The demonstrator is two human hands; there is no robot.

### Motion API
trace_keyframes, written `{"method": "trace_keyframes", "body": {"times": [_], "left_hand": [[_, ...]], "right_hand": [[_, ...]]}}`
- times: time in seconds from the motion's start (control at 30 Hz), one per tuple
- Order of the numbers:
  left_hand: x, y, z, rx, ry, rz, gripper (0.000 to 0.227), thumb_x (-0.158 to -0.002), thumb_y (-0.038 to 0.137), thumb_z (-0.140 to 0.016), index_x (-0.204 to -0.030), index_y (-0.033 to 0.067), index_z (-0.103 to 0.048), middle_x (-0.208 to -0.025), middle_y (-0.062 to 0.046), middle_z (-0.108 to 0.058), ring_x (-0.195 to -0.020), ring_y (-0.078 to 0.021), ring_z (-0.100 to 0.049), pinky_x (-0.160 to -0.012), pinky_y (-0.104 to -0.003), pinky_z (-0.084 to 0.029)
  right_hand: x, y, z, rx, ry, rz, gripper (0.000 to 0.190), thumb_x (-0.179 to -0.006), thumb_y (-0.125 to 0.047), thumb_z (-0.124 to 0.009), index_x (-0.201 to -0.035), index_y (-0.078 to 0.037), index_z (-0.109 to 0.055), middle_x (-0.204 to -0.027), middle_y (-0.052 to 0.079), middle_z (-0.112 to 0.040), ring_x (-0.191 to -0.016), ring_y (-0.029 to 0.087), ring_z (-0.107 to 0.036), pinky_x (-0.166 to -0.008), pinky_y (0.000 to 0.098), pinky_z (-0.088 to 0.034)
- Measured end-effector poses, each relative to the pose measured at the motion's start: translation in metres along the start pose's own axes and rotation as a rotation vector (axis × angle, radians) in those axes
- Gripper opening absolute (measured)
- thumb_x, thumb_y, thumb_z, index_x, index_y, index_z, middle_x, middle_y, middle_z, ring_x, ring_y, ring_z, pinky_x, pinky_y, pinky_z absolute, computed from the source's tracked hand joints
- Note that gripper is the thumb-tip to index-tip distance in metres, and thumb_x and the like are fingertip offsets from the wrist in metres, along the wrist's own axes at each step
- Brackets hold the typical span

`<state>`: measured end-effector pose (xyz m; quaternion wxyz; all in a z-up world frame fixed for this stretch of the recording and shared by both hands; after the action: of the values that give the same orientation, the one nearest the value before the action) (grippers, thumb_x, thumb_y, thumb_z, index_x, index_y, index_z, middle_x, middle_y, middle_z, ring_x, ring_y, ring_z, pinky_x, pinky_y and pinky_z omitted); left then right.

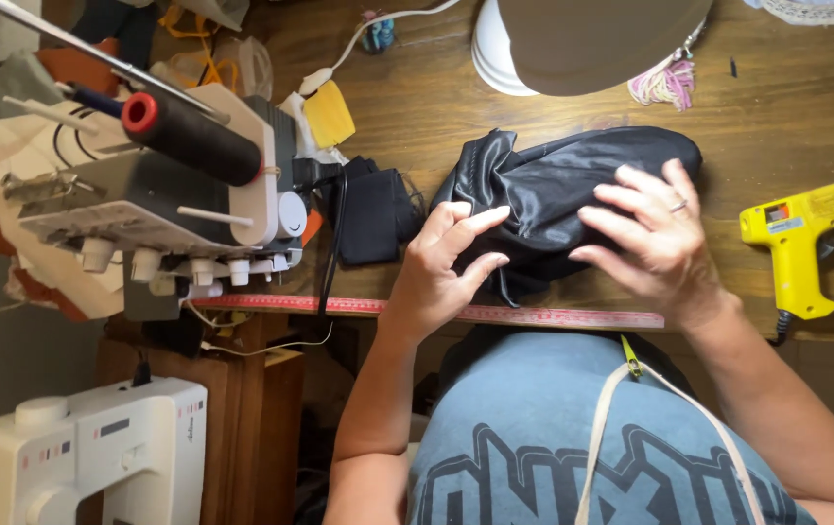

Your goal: The person uses a yellow hot glue gun to apply adhesive to the edge of a black fabric piece and presses it onto a white shoe form. They repeatedly smooth the fabric with their fingers to secure it in place.

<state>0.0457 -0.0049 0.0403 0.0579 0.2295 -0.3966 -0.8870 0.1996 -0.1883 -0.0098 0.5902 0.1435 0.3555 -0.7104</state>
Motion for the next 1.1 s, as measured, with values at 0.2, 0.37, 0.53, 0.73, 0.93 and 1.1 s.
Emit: {"method": "trace_keyframes", "body": {"times": [0.2, 0.37, 0.53, 0.73, 0.93, 1.1], "left_hand": [[-0.018, 0.004, 0.0, -0.108, 0.074, -0.077, 0.034, -0.089, 0.011, -0.081, -0.121, 0.0168, -0.074, -0.086, -0.001, -0.055, -0.08, -0.0222, -0.067, -0.074, -0.035, -0.061], [-0.032, 0.016, 0.003, -0.251, 0.058, -0.181, 0.021, -0.09, 0.014, -0.079, -0.111, 0.0133, -0.075, -0.085, -0.002, -0.049, -0.08, -0.0231, -0.064, -0.07, -0.036, -0.06], [-0.048, 0.014, 0.013, -0.335, 0.045, -0.152, 0.019, -0.085, 0.016, -0.084, -0.086, 0.0048, -0.069, -0.098, -0.008, -0.056, -0.091, -0.0288, -0.064, -0.072, -0.041, -0.062], [-0.018, 0.01, -0.014, -0.673, 0.319, -0.361, 0.024, -0.092, 0.016, -0.074, -0.097, -0.0017, -0.058, -0.088, -0.014, -0.05, -0.074, -0.0297, -0.056, -0.065, -0.039, -0.055], [0.031, 0.036, -0.032, -0.497, -0.101, -0.631, 0.022, -0.093, 0.02, -0.064, -0.113, 0.0188, -0.073, -0.137, -0.01, -0.063, -0.139, -0.0288, -0.05, -0.12, -0.057, -0.03], [0.017, 0.016, -0.024, -0.581, -0.014, -0.666, 0.005, -0.097, 0.008, -0.069, -0.094, 0.0125, -0.07, -0.123, -0.01, -0.069, -0.122, -0.0311, -0.063, -0.111, -0.054, -0.042]], "right_hand": [[-0.001, -0.012, -0.024, -0.103, 0.123, -0.049, 0.019, -0.089, -0.029, -0.082, -0.107, -0.022, -0.08, -0.11, 0.003, -0.074, -0.116, 0.027, -0.066, -0.116, 0.05, -0.038], [0.001, -0.008, -0.025, -0.178, 0.153, -0.133, 0.009, -0.091, -0.013, -0.083, -0.099, -0.015, -0.08, -0.104, 0.004, -0.074, -0.108, 0.029, -0.07, -0.105, 0.0473, -0.045], [0.007, -0.006, -0.032, -0.144, 0.195, -0.165, 0.011, -0.09, -0.011, -0.084, -0.1, -0.014, -0.081, -0.103, 0.004, -0.073, -0.104, 0.03, -0.069, -0.101, 0.0482, -0.046], [0.006, -0.003, -0.029, -0.157, 0.173, -0.162, 0.009, -0.091, -0.007, -0.083, -0.099, -0.01, -0.08, -0.099, 0.008, -0.074, -0.107, 0.033, -0.07, -0.105, 0.0462, -0.044], [-0.009, 0.014, -0.026, -0.28, 0.031, -0.164, 0.007, -0.091, -0.009, -0.084, -0.095, -0.009, -0.077, -0.096, 0.012, -0.074, -0.107, 0.036, -0.071, -0.098, 0.048, -0.047], [-0.029, 0.025, 0.0, -0.337, -0.023, -0.085, 0.011, -0.09, -0.005, -0.087, -0.093, -0.003, -0.077, -0.097, 0.016, -0.076, -0.1, 0.035, -0.072, -0.096, 0.0458, -0.053]]}}
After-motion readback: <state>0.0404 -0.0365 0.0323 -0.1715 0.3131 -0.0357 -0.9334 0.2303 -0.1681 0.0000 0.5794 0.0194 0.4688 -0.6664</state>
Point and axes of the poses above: each hand's wrist, its own x-axis away from the middle knuckle, its own z-axis out of the back of the hand, y = z × x, the point moved 6 cm from there along -x, towards the middle knuckle
